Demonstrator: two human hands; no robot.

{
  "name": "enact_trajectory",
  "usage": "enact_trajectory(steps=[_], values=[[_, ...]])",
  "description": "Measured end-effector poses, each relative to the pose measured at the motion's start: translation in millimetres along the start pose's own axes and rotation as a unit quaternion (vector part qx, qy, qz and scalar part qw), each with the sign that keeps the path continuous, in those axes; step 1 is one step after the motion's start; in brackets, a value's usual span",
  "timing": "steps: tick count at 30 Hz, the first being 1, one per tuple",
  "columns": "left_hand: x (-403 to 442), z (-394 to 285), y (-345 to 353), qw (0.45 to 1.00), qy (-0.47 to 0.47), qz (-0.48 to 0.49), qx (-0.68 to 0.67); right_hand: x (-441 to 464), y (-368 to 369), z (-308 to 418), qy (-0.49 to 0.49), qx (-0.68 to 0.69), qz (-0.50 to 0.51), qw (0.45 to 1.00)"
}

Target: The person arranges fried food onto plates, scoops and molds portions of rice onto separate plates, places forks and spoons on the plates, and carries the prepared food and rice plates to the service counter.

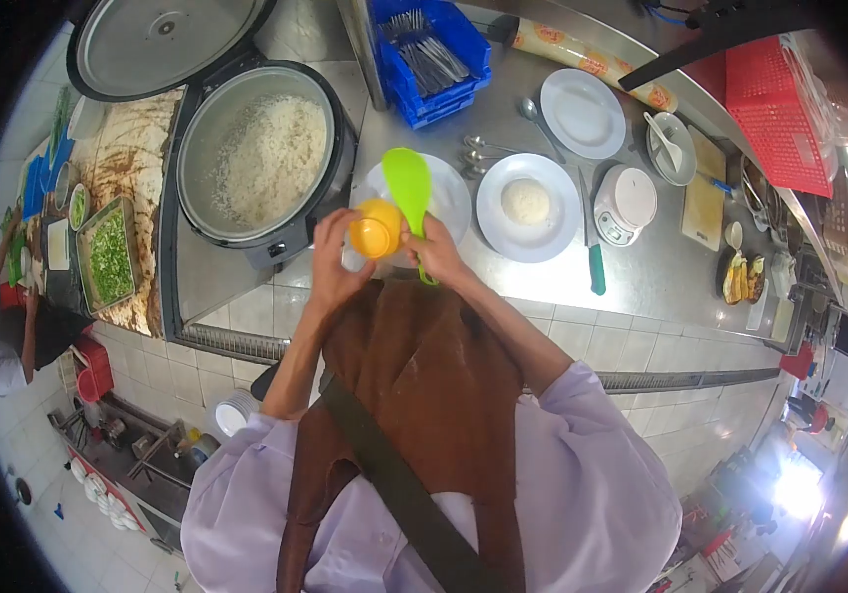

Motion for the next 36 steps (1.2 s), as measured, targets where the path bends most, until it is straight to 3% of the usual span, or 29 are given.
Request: enact_trajectory(steps=[2, 3, 4, 6, 8, 11, 13, 17, 19, 20, 23, 24, 26, 27, 28, 30, 31, 32, 33, 34, 36], values=[[-14, 7, -19, 0.964, -0.137, -0.015, -0.229, -4, 27, 20, -0.014, -0.048, 0.074, 0.996], [-27, 21, -11, 0.911, -0.174, -0.036, -0.371, -6, 37, 25, -0.010, -0.048, 0.074, 0.996], [-34, 34, -7, 0.910, -0.177, -0.036, -0.374, -9, 56, 28, 0.004, -0.018, 0.131, 0.991], [-52, 64, 16, 0.711, -0.205, -0.078, -0.669, -16, 75, 42, 0.026, 0.011, 0.189, 0.982], [-64, 84, 24, 0.698, -0.215, -0.133, -0.670, -17, 74, 55, 0.054, -0.040, 0.167, 0.984], [-74, 97, 33, 0.665, -0.182, -0.129, -0.713, -13, 7, 60, 0.054, -0.276, 0.021, 0.959], [-79, 102, 42, 0.669, -0.163, -0.126, -0.714, -10, -37, 53, -0.042, -0.566, -0.033, 0.823], [-76, 93, 33, 0.676, -0.175, -0.122, -0.705, -2, -60, 26, 0.049, -0.647, -0.051, 0.759], [-79, 95, 29, 0.626, -0.157, -0.149, -0.749, 1, -58, 19, 0.071, -0.643, -0.024, 0.762], [-79, 91, 22, 0.626, -0.155, -0.150, -0.749, 3, -58, 12, 0.096, -0.637, 0.004, 0.765], [-74, 67, 4, 0.454, -0.079, -0.116, -0.880, 4, -70, 22, 0.036, -0.638, -0.011, 0.769], [-75, 63, 3, 0.455, -0.078, -0.119, -0.879, 4, -70, 29, 0.034, -0.639, -0.009, 0.769], [-74, 51, 2, 0.400, -0.057, -0.103, -0.909, 2, -69, 56, -0.005, -0.546, -0.053, 0.836], [-76, 48, 2, 0.394, -0.057, -0.095, -0.913, -1, -57, 75, -0.079, -0.524, -0.058, 0.846], [-81, 51, 2, 0.397, -0.056, -0.099, -0.911, -1, -46, 82, -0.081, -0.522, -0.053, 0.847], [-85, 60, -4, 0.387, -0.014, -0.108, -0.916, -2, -8, 94, -0.036, -0.308, -0.028, 0.950], [-81, 60, -12, 0.390, -0.014, -0.108, -0.915, -8, 23, 87, 0.054, -0.191, 0.026, 0.980], [-75, 60, -28, 0.433, 0.006, -0.130, -0.892, -15, 67, 97, 0.060, -0.163, 0.064, 0.983], [-68, 60, -43, 0.473, 0.026, -0.151, -0.868, -19, 117, 115, -0.036, -0.097, 0.163, 0.981], [-59, 60, -52, 0.472, 0.024, -0.152, -0.868, -23, 151, 138, -0.158, -0.183, 0.195, 0.950], [-49, 78, -82, 0.540, 0.022, -0.241, -0.806, -31, 205, 166, -0.390, -0.217, 0.186, 0.875]])
Point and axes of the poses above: each hand's wrist, its own x-axis towards the middle knuckle, its own y-axis out of the palm, z = x × y, the point moved 8 cm from there along x, towards the middle knuckle, and after that the axes turned 7 degrees about z, right-handed, at the moved point
